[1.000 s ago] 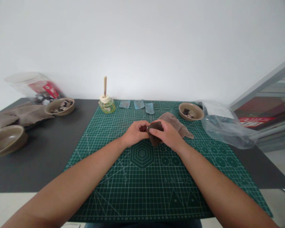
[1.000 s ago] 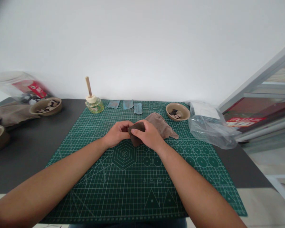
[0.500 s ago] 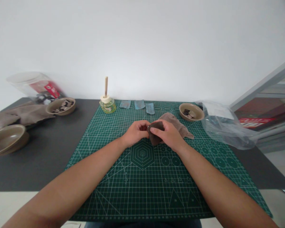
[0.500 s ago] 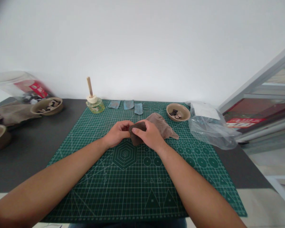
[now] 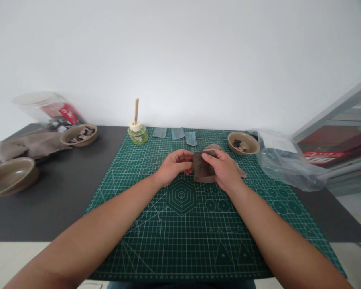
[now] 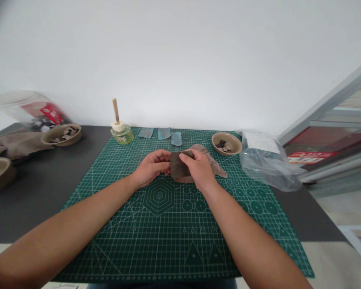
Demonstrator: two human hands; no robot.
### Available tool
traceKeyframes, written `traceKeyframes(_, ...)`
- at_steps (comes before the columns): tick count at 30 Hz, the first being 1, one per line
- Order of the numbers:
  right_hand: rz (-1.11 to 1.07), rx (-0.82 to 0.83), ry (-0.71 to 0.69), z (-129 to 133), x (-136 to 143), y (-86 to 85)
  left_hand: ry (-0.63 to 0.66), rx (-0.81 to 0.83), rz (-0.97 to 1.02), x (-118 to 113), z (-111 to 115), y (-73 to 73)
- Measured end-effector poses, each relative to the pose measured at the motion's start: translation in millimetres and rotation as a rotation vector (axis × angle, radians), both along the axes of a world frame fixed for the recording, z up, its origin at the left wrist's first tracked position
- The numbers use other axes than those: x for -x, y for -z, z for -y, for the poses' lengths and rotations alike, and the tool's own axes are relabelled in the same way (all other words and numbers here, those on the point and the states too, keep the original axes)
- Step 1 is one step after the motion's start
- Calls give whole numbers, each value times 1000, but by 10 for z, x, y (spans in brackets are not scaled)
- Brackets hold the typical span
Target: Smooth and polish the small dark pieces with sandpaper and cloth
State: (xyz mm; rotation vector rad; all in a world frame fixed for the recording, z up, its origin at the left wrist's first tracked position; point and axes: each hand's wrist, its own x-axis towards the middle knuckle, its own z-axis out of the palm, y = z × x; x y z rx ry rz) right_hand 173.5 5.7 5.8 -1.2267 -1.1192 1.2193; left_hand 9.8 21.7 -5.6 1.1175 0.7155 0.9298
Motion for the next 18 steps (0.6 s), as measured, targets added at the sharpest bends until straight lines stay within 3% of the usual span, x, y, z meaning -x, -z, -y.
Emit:
traceKeyframes(7, -39, -37, 61, -29, -26, -20, -10, 83, 40, 1, -6, -32)
traceKeyframes(18, 131, -135, 73, -48, -57, 9, 2, 86, 64, 10, -13, -25)
